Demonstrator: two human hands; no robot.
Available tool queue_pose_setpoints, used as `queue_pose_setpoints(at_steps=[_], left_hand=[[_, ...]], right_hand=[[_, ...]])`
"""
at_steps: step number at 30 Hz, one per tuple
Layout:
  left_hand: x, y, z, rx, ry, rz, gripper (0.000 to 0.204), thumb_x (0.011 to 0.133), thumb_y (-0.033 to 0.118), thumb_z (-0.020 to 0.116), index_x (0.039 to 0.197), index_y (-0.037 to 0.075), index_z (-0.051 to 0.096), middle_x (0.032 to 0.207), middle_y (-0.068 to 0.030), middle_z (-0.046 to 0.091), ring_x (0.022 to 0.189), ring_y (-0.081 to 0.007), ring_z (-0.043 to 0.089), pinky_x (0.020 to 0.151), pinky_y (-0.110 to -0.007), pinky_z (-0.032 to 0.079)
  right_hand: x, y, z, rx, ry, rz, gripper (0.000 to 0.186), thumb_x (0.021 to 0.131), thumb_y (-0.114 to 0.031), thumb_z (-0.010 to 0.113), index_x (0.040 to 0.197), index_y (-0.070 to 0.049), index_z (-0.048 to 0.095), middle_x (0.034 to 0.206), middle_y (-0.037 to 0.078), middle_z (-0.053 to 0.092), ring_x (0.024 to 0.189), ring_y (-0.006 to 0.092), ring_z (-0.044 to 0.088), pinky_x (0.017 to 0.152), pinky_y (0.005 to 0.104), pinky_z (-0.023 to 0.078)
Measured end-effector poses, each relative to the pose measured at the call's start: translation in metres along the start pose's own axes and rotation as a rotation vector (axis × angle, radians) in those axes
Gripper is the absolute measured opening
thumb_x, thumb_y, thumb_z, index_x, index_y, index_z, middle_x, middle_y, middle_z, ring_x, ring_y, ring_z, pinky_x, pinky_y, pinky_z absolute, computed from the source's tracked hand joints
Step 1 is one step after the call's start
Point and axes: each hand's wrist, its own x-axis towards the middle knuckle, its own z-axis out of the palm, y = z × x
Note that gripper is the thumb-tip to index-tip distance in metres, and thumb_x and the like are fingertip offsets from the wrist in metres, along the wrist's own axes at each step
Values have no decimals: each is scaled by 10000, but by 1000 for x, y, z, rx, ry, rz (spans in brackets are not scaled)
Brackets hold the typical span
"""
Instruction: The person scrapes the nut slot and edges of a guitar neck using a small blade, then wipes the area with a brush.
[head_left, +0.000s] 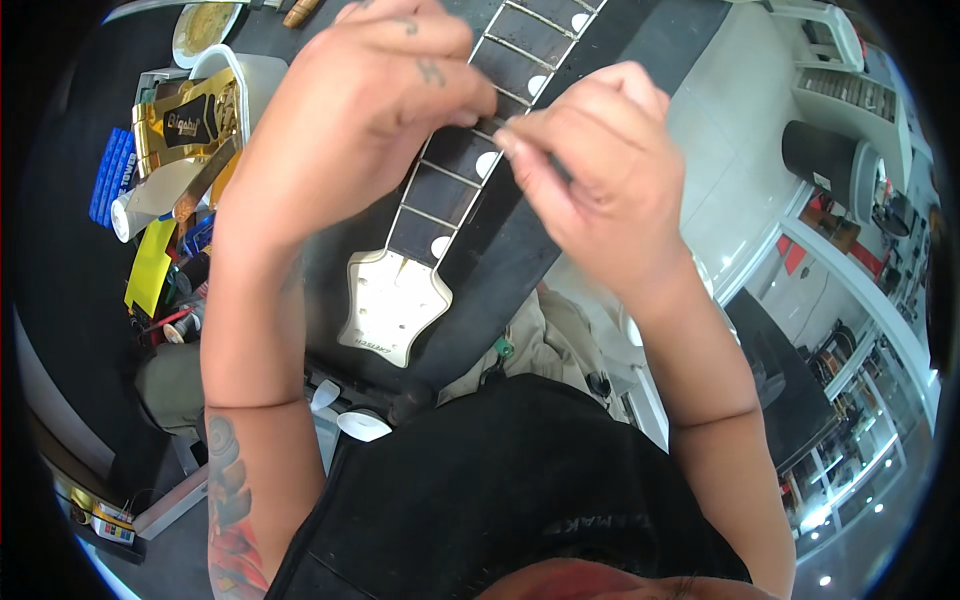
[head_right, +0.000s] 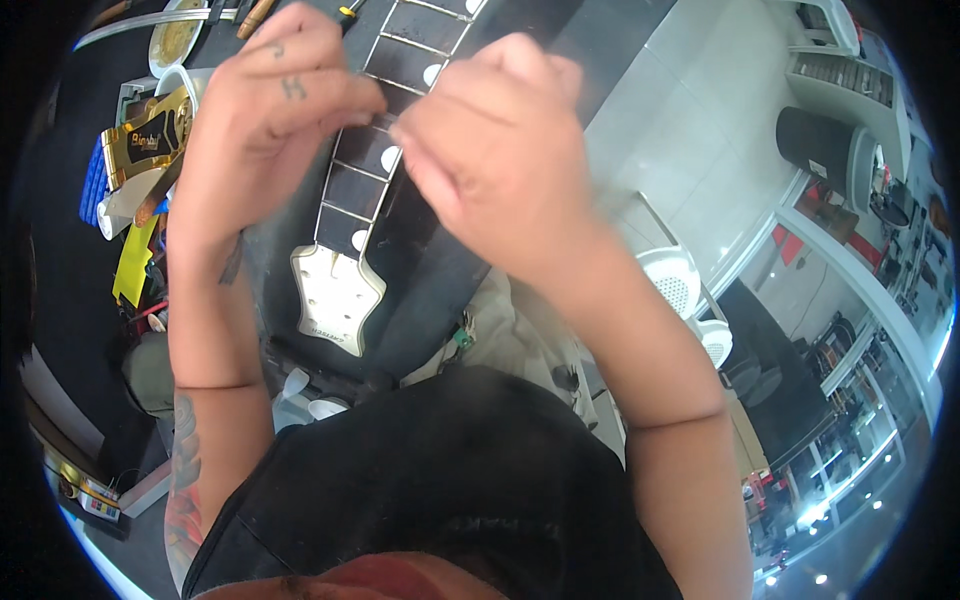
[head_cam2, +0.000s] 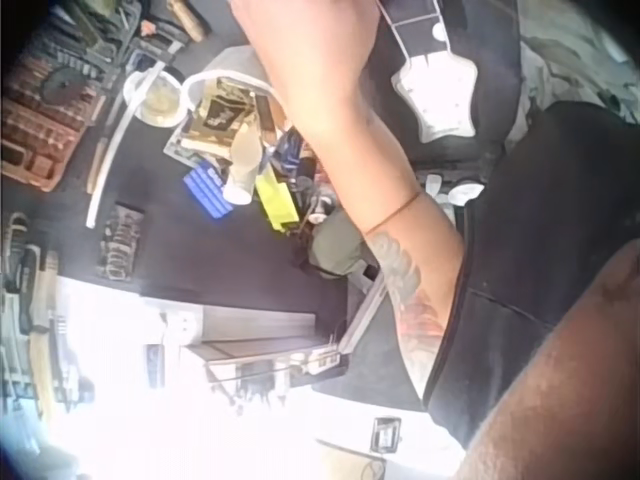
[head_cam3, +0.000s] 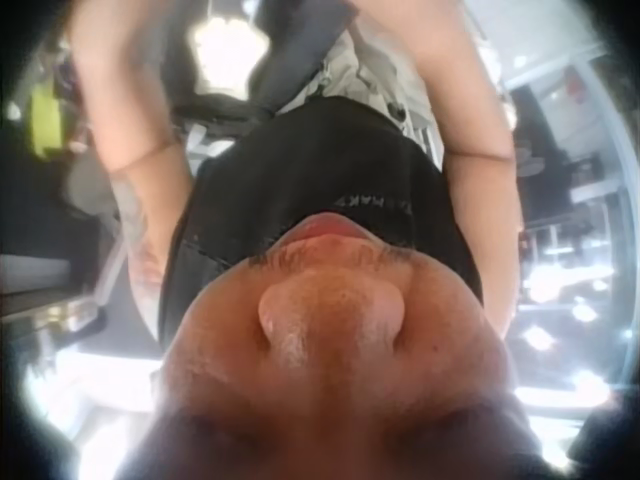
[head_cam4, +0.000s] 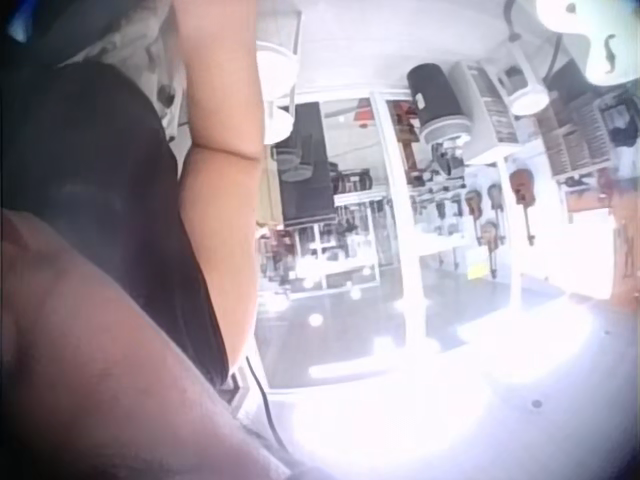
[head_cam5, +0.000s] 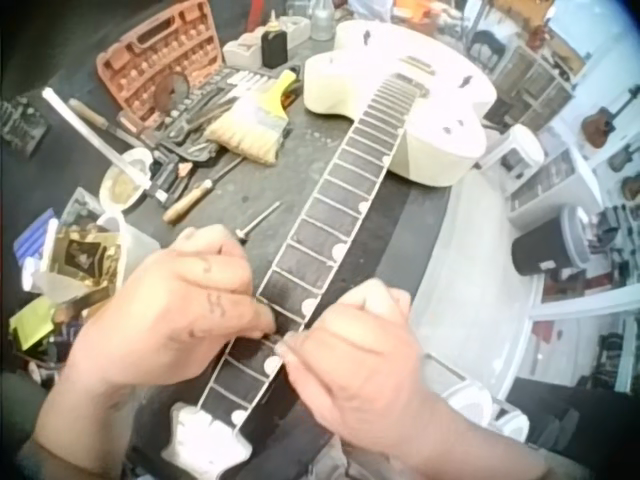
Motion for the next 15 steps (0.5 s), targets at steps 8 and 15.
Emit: queue_pose_setpoints(at_steps=[8,15], left_hand=[[6,6,-4,-43,-22,35,204,764,-14,853,956,53,834,849,-44,670,889,-292,656,773,-395,545],[11,5,1,77,11,13,229,737,-4,849,959,46,822,860,-57,679,890,-306,663,778,-407,547]], right_hand=[[-5,-2,-2,3,-5,20,223,768,-109,934,928,-157,787,916,-32,687,960,246,645,897,428,456],[11,10,-12,-39,42,-17,177,783,-13,903,927,-86,829,830,27,722,841,273,638,825,381,518]])
